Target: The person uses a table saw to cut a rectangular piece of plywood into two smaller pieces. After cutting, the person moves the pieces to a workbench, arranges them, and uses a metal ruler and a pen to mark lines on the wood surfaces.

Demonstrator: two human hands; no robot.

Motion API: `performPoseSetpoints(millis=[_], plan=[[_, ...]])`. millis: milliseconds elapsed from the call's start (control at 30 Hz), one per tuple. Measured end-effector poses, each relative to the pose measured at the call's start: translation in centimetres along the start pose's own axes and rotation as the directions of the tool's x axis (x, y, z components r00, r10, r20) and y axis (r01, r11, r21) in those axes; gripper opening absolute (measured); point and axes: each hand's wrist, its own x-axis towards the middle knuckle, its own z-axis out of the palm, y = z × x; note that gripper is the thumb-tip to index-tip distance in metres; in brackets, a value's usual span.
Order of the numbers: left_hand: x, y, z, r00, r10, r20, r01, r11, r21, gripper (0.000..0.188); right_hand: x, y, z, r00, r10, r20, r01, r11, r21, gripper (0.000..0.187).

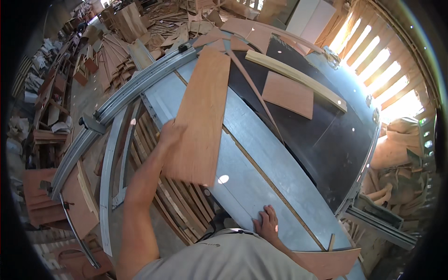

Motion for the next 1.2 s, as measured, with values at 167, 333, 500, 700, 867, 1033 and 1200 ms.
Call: performPoseSetpoints(millis=[167, 333, 500, 700, 867, 1033, 1200], plan=[[1.5, -4.1, -3.0, 0.993, 0.028, -0.116, -0.031, 0.999, -0.02, 0.033, -1.5, 0.3, -0.3, 0.993, -0.118, 0.019, 0.118, 0.992, -0.035, 0.044], [-9.5, -6.9, -4.3, 0.969, -0.046, -0.242, -0.033, 0.948, -0.316, 0.034, -3.4, 0.6, -1.0, 0.991, -0.132, 0.02, 0.133, 0.99, -0.042, 0.043], [-20.7, -11.8, -5.7, 0.886, -0.181, -0.427, -0.092, 0.834, -0.544, 0.032, -5.7, 0.8, -2.1, 0.979, -0.204, -0.005, 0.203, 0.978, -0.039, 0.04], [-32.2, -13.9, -4.4, 0.697, -0.321, -0.641, -0.336, 0.644, -0.688, 0.031, -9.4, 1.5, -3.8, 0.967, -0.249, -0.044, 0.248, 0.968, -0.036, 0.034], [-44.1, -11.2, -4.8, 0.421, -0.522, -0.742, -0.212, 0.738, -0.64, 0.03, -13.1, 3.7, -5.0, 0.961, -0.266, -0.076, 0.267, 0.964, 0.004, 0.033], [-52.4, -14.8, -7.6, 0.134, -0.625, -0.769, -0.228, 0.735, -0.638, 0.028, -15.8, 2.9, -7.3, 0.929, -0.341, -0.143, 0.328, 0.938, -0.109, 0.035], [-55.9, -19.8, -12.6, -0.027, -0.775, -0.632, -0.294, 0.61, -0.736, 0.032, -18.3, 6.4, -8.6, 0.912, -0.386, -0.138, 0.373, 0.921, -0.111, 0.032]])
